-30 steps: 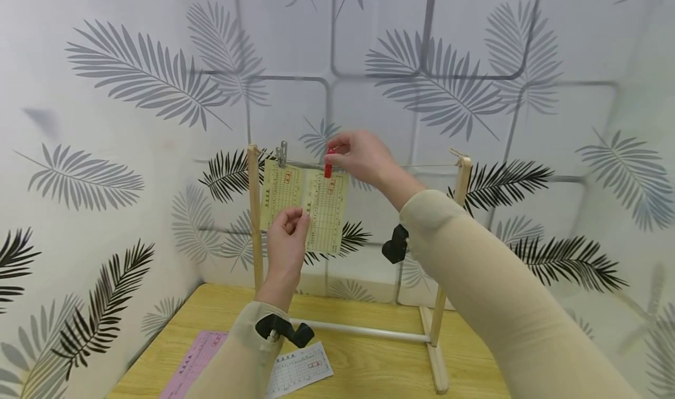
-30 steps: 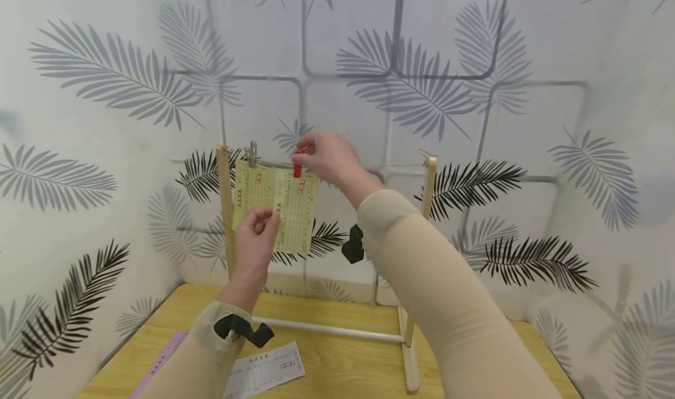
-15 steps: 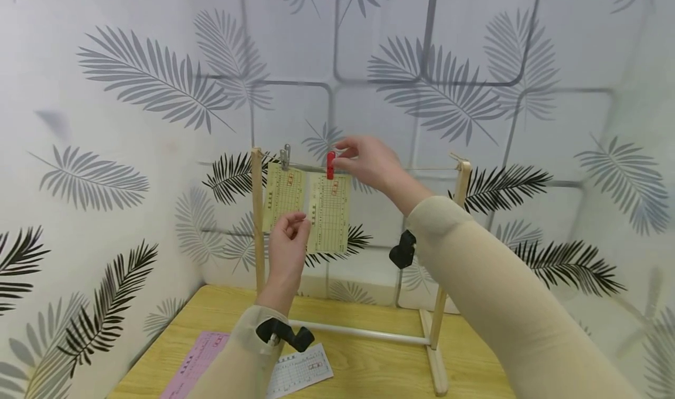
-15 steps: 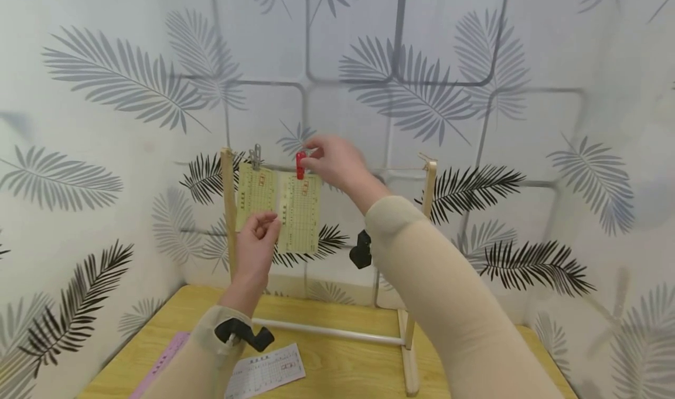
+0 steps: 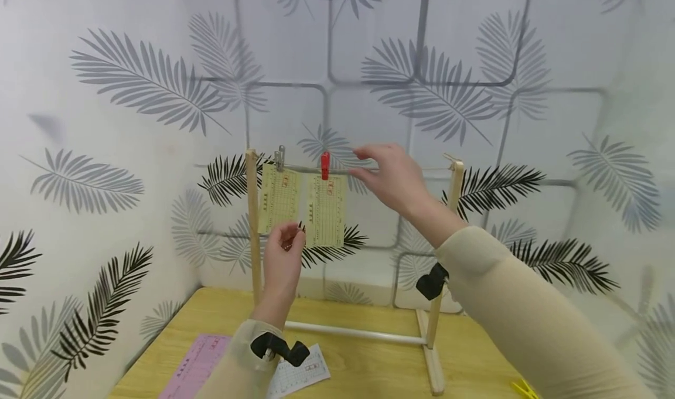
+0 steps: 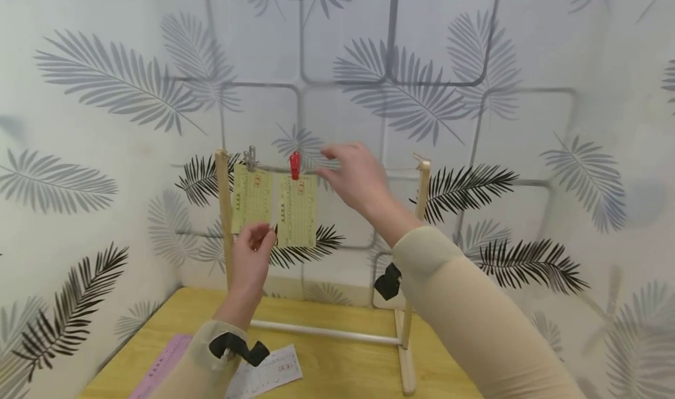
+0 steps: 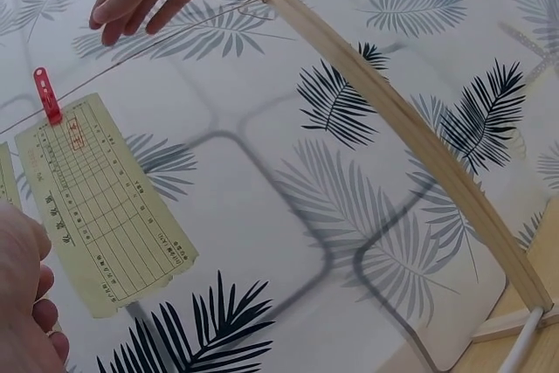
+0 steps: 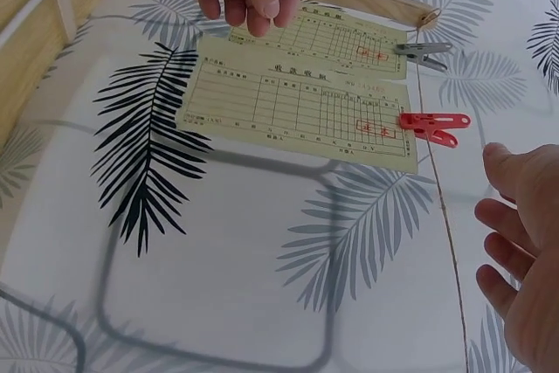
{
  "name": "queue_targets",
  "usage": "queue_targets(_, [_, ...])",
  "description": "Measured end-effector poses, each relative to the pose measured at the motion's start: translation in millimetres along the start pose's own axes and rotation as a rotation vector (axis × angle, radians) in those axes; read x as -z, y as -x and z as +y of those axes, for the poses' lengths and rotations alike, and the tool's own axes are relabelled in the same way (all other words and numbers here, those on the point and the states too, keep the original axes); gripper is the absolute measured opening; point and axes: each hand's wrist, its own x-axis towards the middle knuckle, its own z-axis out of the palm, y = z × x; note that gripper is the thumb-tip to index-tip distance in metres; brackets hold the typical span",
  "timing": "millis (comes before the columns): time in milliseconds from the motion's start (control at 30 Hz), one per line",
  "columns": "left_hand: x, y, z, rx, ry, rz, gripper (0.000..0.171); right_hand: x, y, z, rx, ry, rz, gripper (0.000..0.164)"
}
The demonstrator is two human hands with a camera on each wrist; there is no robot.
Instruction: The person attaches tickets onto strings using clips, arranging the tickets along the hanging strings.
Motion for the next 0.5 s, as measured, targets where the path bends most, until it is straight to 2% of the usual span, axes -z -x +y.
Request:
queue_targets(267, [4.5, 10.0, -4.9, -0.022, -0.004, 0.024, 0.027, -6.6, 47.8, 7.4, 0.093, -0.068, 0.157, 0.043])
queue_targets(367, [5.5, 16.3, -7.1, -0.035, -0.004, 0.035, 0.025, -11.6, 67.4, 12.0, 0.087, -0.089, 0.169, 0.044])
queue_targets(500, [7.3, 25.5, -11.5, -0.042, -0.021, 0.032, 0.023, -16.2, 93.4, 20.7, 0.048, -0.127, 0.13, 0.045])
